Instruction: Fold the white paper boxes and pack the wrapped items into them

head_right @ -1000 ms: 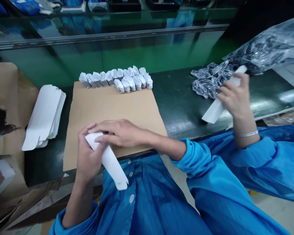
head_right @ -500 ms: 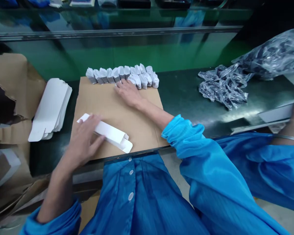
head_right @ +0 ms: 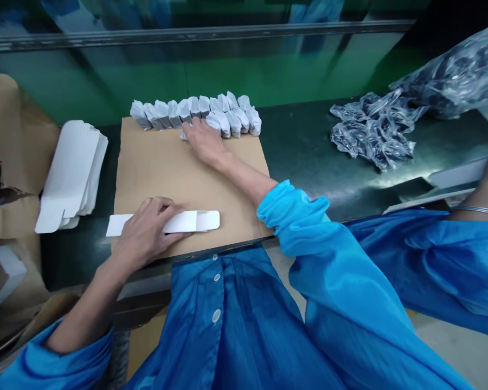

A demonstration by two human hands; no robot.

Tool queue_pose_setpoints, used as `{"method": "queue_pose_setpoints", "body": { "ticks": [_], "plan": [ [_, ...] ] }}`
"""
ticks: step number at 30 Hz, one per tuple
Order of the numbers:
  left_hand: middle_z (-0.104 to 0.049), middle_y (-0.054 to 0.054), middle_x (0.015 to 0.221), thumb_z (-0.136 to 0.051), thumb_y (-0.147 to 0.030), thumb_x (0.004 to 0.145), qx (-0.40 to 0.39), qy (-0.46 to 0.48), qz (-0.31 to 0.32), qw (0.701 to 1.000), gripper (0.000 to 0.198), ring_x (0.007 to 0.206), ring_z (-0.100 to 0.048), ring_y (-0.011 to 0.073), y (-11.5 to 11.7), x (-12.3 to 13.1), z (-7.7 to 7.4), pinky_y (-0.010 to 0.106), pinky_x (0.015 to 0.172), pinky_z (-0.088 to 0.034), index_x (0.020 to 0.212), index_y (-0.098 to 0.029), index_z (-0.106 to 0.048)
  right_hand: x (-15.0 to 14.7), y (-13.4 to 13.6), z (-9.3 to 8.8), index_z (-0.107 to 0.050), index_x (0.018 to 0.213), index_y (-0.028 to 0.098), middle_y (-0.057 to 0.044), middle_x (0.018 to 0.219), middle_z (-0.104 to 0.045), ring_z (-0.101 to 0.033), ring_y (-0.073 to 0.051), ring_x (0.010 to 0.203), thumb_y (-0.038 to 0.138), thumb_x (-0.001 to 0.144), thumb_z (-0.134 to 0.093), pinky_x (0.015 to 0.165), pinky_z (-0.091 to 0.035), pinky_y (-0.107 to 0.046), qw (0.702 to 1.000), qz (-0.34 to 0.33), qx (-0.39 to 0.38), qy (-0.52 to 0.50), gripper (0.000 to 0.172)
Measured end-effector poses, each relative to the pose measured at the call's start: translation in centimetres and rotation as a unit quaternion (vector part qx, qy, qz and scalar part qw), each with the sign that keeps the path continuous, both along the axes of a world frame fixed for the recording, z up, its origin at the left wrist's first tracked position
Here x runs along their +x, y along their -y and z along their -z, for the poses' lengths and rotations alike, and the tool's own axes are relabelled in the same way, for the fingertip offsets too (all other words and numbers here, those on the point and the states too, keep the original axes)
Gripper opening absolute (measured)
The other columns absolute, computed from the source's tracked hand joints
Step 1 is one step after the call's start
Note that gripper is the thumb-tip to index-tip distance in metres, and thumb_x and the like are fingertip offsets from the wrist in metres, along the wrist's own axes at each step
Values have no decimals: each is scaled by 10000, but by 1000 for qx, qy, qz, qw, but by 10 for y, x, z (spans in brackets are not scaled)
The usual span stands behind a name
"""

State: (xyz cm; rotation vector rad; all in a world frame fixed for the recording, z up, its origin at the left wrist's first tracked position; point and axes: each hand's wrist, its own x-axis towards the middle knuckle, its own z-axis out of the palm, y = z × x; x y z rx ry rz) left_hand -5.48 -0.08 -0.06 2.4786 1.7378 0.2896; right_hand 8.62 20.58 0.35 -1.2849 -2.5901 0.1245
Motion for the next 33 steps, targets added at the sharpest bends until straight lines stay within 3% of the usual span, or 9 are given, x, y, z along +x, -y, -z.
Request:
{"method": "queue_pose_setpoints", "body": {
  "ticks": [3,6,11,14,17,23,28,31,33],
  "plan": [
    [-632,159,1201,-606,-424,894,50,2,-20,999,466,1065,-575,322,9,3,6,469,922,-466,1301,-200,-562,22,7,-3,-552,1266,110,-107,1045,-652,-599,-234,938,173,874,-556,830,-461,-353,989,-45,-107,-89,397],
    [-534,184,1404,-613,-414,889,33,12,26,999,643,1253,-511,354,10,4,5,534,1059,-389,1461,-199,-412,53,20,-5,-617,1202,114,-54,844,-685,-618,-189,787,180,890,-517,758,-455,-313,970,-50,-191,-142,334],
    [-458,143,1495,-530,-280,915,-14,9,97,995,577,1364,-442,335,5,8,-3,615,1156,-258,1478,-283,-401,78,41,-5,-652,1177,143,-108,1085,-704,-634,-247,959,207,945,-473,840,-444,-369,990,65,-76,-98,300],
    [-448,116,1507,-481,-225,932,-28,3,131,991,567,1360,-448,320,1,15,-6,575,1123,-328,1480,-341,-394,75,51,-4,-599,1244,161,-125,1220,-652,-585,-287,1098,339,953,-548,873,-448,-392,995,14,-76,-56,344],
    [-414,100,1533,-447,-159,932,-51,3,156,986,533,1344,-455,322,1,20,-8,541,1024,-407,1411,-390,-477,69,58,-2,-568,1221,156,-124,1204,-637,-537,-293,1149,332,925,-610,900,-442,-398,997,-32,-70,-14,347],
    [-364,62,1562,-453,-8,842,-71,14,175,982,669,1356,-419,322,3,19,-9,517,976,-392,1349,-438,-532,48,54,2,-552,1155,153,-122,1181,-626,-535,-295,1110,400,884,-646,897,-449,-410,997,-8,-75,-29,378],
    [-449,51,1484,-465,38,792,-62,23,185,981,696,1262,-480,311,7,14,-7,485,895,-400,1274,-446,-595,59,55,-12,-581,980,172,-108,1057,-635,-563,-261,979,257,847,-619,784,-447,-363,996,11,-73,-52,162],
    [-500,50,1428,-472,44,789,-37,39,180,982,654,1230,-495,299,9,12,-4,463,863,-397,1209,-429,-639,102,83,-32,-603,979,162,-57,952,-637,-564,-183,810,250,811,-652,694,-434,-305,974,-70,-180,-114,196],
    [-506,39,1425,-484,16,817,-35,48,183,981,610,1229,-497,295,9,12,-2,456,867,-392,1206,-427,-638,129,108,-39,-630,1038,167,-31,936,-643,-570,-147,770,221,801,-665,663,-439,-265,933,-157,-301,-121,245]
  ]
}}
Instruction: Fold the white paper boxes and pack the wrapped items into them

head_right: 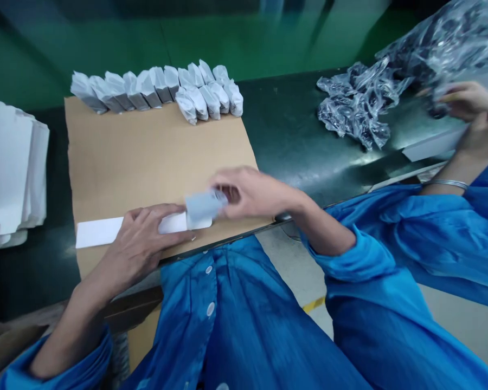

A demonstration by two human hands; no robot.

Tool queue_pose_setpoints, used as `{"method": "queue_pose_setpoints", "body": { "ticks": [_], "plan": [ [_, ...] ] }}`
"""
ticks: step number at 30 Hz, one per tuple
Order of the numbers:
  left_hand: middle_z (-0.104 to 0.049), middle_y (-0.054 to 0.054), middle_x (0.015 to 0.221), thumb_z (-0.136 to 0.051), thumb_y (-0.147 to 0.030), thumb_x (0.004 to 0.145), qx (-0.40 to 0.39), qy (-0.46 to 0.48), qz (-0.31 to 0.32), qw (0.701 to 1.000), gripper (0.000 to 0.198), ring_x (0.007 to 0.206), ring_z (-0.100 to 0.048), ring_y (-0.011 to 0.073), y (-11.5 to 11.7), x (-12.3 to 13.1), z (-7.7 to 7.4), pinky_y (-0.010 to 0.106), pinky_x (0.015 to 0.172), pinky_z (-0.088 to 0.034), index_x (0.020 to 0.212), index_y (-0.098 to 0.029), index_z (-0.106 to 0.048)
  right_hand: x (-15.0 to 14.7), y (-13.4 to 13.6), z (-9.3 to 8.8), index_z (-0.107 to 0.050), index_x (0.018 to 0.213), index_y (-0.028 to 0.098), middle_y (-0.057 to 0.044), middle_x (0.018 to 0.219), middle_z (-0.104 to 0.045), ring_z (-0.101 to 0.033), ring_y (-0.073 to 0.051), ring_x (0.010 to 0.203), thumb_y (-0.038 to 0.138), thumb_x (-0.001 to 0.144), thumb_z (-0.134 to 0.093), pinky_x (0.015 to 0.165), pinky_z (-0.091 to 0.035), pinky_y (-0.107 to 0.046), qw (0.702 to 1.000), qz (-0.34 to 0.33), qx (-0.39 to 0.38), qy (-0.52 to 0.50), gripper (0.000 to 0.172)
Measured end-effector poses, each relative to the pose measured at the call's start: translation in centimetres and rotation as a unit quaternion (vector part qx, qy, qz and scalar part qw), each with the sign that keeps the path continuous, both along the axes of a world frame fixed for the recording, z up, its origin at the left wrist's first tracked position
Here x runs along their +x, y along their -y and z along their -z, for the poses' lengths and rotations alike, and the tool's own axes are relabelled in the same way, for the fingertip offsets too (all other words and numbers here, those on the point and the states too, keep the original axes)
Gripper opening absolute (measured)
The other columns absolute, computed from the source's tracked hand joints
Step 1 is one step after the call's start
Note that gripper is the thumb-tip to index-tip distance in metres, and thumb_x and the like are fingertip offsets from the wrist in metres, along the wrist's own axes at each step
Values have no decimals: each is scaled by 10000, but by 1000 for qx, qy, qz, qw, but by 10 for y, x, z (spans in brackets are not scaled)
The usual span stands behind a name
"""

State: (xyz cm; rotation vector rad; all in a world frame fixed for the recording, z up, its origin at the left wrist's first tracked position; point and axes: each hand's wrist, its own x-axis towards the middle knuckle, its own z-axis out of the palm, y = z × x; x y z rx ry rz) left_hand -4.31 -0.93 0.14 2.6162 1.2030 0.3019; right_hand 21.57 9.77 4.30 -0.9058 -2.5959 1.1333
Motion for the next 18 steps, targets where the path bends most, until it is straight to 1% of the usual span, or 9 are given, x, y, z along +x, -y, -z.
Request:
{"method": "queue_pose_setpoints", "body": {
  "ticks": [2,3,6,8,11,13,15,17,18],
  "plan": [
    [-507,35,1422,-483,-6,841,1,5,9,1000,568,1229,-500,295,-1,0,1,456,876,-389,1203,-416,-637,15,23,1,-633,1122,175,-38,971,-652,-597,-151,820,172,804,-650,698,-464,-260,999,-29,-41,18,319],
    [-510,39,1415,-483,-9,847,6,4,15,1000,550,1228,-501,297,-2,0,1,457,875,-390,1192,-407,-642,17,33,5,-623,1167,177,-51,1001,-653,-608,-164,865,157,812,-636,737,-479,-273,999,-22,-27,31,356],
    [-495,73,1414,-489,8,847,40,-11,28,999,534,1231,-503,309,-4,-1,0,456,839,-397,1180,-379,-644,5,51,21,-584,1243,152,-111,1093,-644,-613,-224,986,184,878,-575,832,-509,-352,994,13,89,64,366],
    [-484,98,1416,-510,13,843,63,-22,25,997,537,1232,-504,317,-4,-1,-1,454,821,-399,1202,-367,-629,-9,58,31,-570,1254,124,-148,1122,-639,-613,-258,1000,252,949,-510,826,-531,-400,983,27,163,80,336],
    [-504,98,1394,-522,25,838,92,-21,11,996,552,1226,-510,307,-2,1,-1,441,820,-393,1218,-366,-609,-24,68,38,-535,1304,74,-192,1118,-644,-621,-297,1007,271,1007,-404,817,-555,-460,976,53,190,91,380],
    [-526,89,1373,-536,10,852,117,-2,-5,993,518,1216,-518,298,-1,3,1,434,828,-385,1205,-361,-610,-30,75,40,-452,1405,81,-190,1178,-638,-627,-283,1040,222,996,-410,876,-561,-464,985,101,137,36,434],
    [-541,88,1361,-573,-33,868,148,20,-29,988,458,1204,-525,291,-1,4,4,432,842,-375,1196,-352,-608,-34,80,41,-320,1508,156,-144,1266,-623,-648,-223,1031,194,965,-468,930,-566,-421,982,174,32,-69,564],
    [-558,87,1341,-616,-74,871,181,35,-54,981,420,1188,-533,280,-1,5,8,426,854,-367,1190,-346,-606,-39,82,40,-278,1531,233,-96,1330,-609,-664,-173,1016,202,938,-516,950,-569,-379,955,232,-81,-169,640],
    [-571,83,1324,-629,-78,866,198,42,-64,977,409,1179,-539,272,-1,6,9,421,862,-363,1177,-344,-610,-43,82,39,-312,1517,241,-89,1343,-609,-664,-168,1033,211,931,-524,958,-567,-374,937,251,-126,-207,623]
  ]
}}
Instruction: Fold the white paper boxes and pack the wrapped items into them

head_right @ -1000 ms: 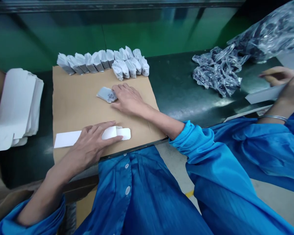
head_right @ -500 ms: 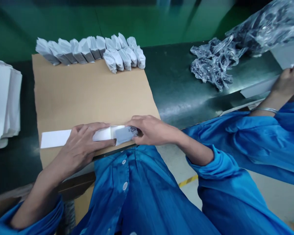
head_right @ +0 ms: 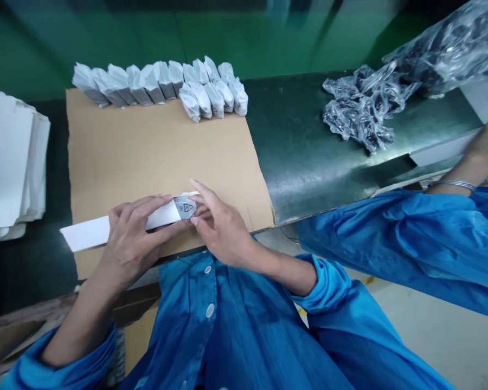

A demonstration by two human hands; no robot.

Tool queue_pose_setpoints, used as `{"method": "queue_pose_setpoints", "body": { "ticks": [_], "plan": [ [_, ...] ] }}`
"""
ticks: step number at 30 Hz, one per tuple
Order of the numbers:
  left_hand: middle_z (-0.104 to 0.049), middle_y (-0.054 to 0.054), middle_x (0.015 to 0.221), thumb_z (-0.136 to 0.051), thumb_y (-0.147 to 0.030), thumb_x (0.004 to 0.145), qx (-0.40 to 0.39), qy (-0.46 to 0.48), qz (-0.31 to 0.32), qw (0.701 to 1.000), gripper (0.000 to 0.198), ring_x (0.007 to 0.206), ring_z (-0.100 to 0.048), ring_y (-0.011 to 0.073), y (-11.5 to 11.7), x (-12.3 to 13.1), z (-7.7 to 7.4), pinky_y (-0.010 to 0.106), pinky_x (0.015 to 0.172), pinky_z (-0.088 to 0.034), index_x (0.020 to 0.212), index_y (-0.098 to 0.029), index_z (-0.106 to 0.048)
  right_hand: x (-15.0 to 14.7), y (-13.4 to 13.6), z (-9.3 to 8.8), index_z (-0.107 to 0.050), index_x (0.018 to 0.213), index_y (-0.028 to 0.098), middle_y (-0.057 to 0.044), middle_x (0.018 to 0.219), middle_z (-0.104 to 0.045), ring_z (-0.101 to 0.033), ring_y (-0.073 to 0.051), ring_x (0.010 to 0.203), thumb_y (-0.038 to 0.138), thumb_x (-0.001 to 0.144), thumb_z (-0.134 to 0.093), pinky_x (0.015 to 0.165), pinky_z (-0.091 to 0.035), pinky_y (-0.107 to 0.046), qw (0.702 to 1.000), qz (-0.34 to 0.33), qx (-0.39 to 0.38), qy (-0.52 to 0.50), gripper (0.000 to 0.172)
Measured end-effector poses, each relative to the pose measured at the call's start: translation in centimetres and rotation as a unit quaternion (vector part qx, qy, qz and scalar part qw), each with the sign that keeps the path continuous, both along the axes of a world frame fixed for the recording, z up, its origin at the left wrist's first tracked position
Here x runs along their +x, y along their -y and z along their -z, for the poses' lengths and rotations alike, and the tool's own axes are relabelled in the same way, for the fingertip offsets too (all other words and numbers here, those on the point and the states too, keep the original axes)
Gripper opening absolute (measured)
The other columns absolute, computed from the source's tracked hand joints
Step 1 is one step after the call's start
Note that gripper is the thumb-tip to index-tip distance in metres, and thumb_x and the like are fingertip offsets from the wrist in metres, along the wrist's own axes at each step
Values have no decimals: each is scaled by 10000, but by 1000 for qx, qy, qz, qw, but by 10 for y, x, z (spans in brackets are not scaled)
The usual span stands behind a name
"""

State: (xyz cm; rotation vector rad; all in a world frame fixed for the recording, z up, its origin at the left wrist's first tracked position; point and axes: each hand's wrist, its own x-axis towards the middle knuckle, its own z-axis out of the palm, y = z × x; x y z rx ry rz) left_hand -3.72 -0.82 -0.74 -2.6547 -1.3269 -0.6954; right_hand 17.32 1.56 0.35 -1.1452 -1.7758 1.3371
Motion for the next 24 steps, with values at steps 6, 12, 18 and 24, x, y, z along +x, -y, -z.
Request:
{"method": "queue_pose_setpoints", "body": {
  "ticks": [6,12,18,24],
  "plan": [
    [-616,82,1296,-594,-123,902,75,4,-16,997,294,1241,-531,277,0,7,-5,437,948,-368,1135,-296,-638,-15,-16,-11,-486,1400,181,-106,1332,-634,-613,-203,1220,248,903,-614,1096,-468,-387,977,30,-156,-144,518],
    [-642,87,1267,-583,-112,909,98,52,-38,993,234,1226,-566,223,-5,8,-7,379,942,-428,1090,-253,-632,-9,-38,-19,-481,1418,209,-107,1278,-669,-647,-236,1167,300,861,-696,1072,-485,-447,976,-2,-187,-110,604],
    [-571,147,1354,-615,-60,868,77,108,-28,991,341,1309,-519,256,3,2,8,399,994,-465,1174,-211,-611,-11,-34,-14,-409,1461,190,-134,1354,-614,-596,-245,1253,285,847,-691,1130,-423,-484,963,-71,-220,-138,682],
    [-543,170,1389,-708,-47,796,113,99,-36,988,424,1269,-560,280,5,-1,8,418,979,-519,1180,-189,-598,-15,-30,-11,-298,1522,169,-150,1391,-579,-559,-227,1299,267,880,-646,1139,-407,-458,951,-88,-241,-174,736]
  ]
}}
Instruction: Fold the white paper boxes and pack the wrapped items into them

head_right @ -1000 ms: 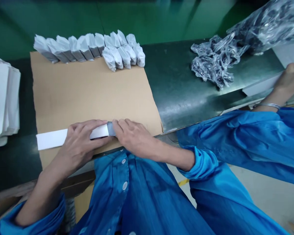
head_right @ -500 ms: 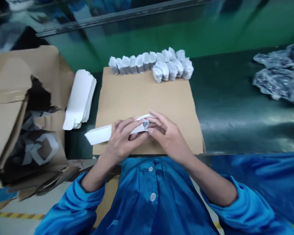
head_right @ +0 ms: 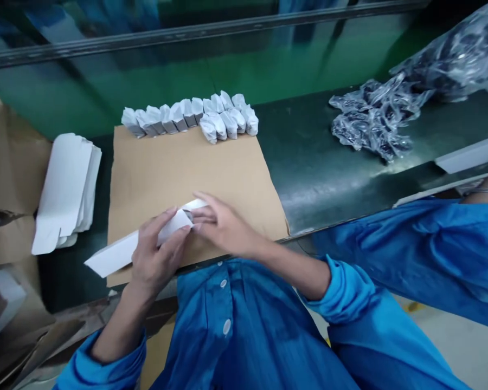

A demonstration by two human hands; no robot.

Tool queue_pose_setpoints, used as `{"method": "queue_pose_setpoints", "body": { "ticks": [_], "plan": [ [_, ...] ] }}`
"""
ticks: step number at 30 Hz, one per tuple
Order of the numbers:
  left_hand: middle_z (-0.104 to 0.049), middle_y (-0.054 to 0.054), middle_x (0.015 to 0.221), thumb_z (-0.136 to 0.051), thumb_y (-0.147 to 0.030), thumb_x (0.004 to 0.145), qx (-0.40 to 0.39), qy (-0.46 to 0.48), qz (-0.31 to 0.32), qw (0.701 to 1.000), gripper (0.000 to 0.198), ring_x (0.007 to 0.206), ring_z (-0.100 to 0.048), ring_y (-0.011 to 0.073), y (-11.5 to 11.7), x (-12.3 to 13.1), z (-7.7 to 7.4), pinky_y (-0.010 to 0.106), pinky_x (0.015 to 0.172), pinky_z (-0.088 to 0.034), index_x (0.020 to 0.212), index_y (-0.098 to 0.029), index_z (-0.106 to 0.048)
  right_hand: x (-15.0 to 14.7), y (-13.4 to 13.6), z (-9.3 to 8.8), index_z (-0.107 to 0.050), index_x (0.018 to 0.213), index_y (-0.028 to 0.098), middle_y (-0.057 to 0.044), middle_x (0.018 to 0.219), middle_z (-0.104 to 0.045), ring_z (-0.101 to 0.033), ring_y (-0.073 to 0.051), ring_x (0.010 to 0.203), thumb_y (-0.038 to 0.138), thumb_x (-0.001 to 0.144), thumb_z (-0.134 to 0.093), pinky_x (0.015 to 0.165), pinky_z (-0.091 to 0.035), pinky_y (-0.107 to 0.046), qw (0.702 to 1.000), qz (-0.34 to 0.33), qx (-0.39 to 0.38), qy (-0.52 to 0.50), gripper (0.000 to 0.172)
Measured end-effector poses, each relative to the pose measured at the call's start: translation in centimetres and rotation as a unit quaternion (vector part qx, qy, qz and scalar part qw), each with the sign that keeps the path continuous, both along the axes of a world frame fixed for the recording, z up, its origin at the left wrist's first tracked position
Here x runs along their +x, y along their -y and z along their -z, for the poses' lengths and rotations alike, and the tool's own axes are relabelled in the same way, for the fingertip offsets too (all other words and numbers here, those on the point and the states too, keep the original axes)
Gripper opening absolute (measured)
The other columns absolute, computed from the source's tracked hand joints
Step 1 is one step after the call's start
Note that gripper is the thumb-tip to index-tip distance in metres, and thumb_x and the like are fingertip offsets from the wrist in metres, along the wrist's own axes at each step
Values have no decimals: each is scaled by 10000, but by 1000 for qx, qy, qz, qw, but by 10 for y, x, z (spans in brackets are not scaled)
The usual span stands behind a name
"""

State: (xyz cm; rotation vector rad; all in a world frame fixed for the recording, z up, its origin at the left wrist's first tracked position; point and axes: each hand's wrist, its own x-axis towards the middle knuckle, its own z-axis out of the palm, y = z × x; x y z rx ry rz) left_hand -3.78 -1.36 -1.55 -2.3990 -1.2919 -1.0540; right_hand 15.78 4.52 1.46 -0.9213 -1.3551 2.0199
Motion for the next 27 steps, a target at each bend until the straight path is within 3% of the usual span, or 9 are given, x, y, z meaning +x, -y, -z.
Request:
{"method": "queue_pose_setpoints", "body": {
  "ticks": [6,10,14,20,24,27],
  "plan": [
    [-545,152,1386,-748,-17,746,33,26,-19,999,485,1240,-588,274,1,4,1,398,964,-543,1177,-191,-610,1,7,-2,-192,1572,240,-119,1411,-575,-541,-229,1315,275,883,-655,1151,-379,-475,998,-8,56,23,831],
    [-535,111,1401,-747,9,731,45,48,-10,998,563,1182,-632,255,3,6,4,385,912,-577,1212,-242,-595,6,10,-6,-228,1551,193,-118,1317,-645,-635,-199,1188,257,918,-571,1047,-484,-412,995,47,89,9,723],
    [-492,92,1410,-750,81,649,119,68,-38,990,709,1123,-663,251,11,10,4,372,843,-605,1236,-280,-587,9,21,-20,-247,1540,195,-75,1296,-668,-599,-190,1234,203,910,-537,1076,-442,-422,977,24,205,50,694],
    [-482,53,1332,-717,87,664,179,90,-78,977,879,1032,-668,238,18,14,-9,421,756,-619,1347,-411,-476,0,44,-29,-115,1565,130,-84,1386,-605,-462,-224,1355,137,902,-463,1102,-371,-455,897,35,430,92,749],
    [-467,49,1291,-701,113,652,186,100,-79,974,925,1023,-634,233,19,15,-13,440,781,-600,1382,-400,-456,-10,54,-20,-46,1572,121,-79,1391,-600,-500,-239,1285,139,923,-469,1046,-397,-429,845,59,519,117,775],
    [-461,43,1270,-688,109,666,201,113,-91,969,899,987,-616,225,18,16,-11,454,789,-580,1368,-405,-462,-18,58,-14,-98,1559,56,-124,1361,-618,-553,-233,1206,135,934,-462,982,-426,-411,792,118,581,146,727]
  ]
}}
